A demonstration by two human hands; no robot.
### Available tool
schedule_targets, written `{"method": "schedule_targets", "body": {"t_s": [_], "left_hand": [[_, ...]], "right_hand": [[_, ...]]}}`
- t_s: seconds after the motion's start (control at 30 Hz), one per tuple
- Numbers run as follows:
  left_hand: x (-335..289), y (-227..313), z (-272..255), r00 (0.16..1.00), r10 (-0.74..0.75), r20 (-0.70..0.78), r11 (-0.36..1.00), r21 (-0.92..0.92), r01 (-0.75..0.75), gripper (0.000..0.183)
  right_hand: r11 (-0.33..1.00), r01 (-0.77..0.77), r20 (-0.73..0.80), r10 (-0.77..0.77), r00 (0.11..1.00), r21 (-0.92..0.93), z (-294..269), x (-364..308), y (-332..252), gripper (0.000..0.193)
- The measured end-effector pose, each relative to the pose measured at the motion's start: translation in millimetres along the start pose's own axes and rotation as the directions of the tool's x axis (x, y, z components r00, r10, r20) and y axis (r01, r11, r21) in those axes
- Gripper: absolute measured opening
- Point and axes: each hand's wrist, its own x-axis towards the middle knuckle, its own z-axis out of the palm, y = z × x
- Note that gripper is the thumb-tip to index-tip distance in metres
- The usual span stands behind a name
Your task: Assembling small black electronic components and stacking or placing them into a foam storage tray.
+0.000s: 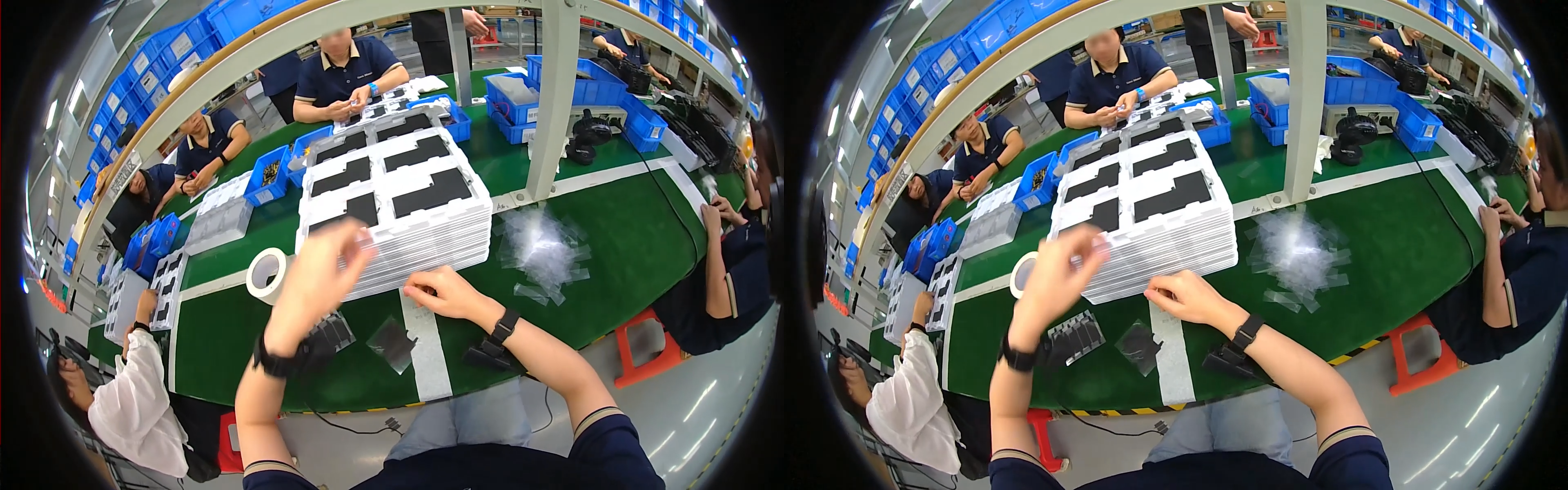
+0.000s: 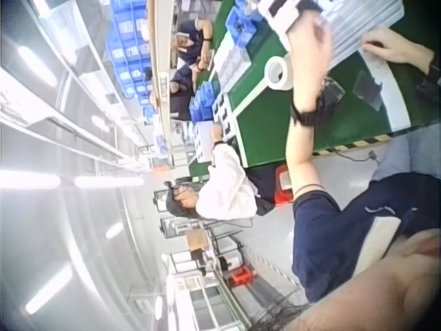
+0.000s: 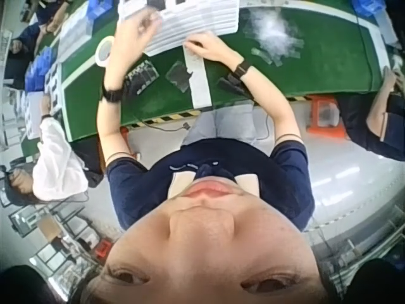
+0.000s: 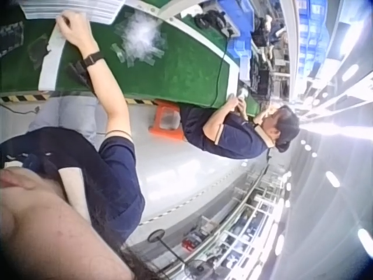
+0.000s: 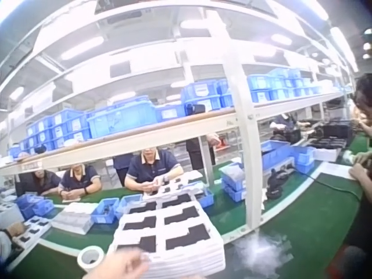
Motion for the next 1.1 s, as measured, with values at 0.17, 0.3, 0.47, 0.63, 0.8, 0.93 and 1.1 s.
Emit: {"method": "schedule_targets", "body": {"t_s": [0.17,0.3,0.47,0.63,0.8,0.93,1.1], "left_hand": [[-62,-32,34,0.827,-0.04,0.561,0.994,-0.066,0.092,0.043],[-77,-54,59,0.815,-0.006,0.58,0.983,-0.147,0.111,0.045],[-65,-56,66,0.883,0.082,0.462,0.977,-0.214,0.021,0.033],[-50,-56,71,0.903,0.003,0.429,0.939,-0.311,0.144,0.029],[-55,-65,77,0.916,-0.059,0.397,0.855,-0.453,0.252,0.024],[-57,-58,79,0.948,-0.102,0.3,0.878,-0.42,0.228,0.023],[-60,-58,82,0.988,-0.101,0.119,0.921,-0.365,0.139,0.024]], "right_hand": [[0.999,0.02,0.002,-0.02,1.0,-0.029,2,1,-5,0.016],[0.999,0.005,-0.009,-0.006,1.0,-0.034,3,2,-4,0.016],[1.0,-0.009,-0.019,0.009,1.0,-0.023,3,2,-1,0.016],[0.999,-0.026,-0.055,0.027,0.998,0.019,0,3,-1,0.017],[0.988,-0.096,-0.089,0.107,0.99,0.123,0,3,-5,0.018],[0.998,-0.023,-0.15,0.031,0.988,0.053,3,1,-4,0.015],[0.995,-0.033,-0.15,0.047,0.988,0.095,5,2,-5,0.017]]}}
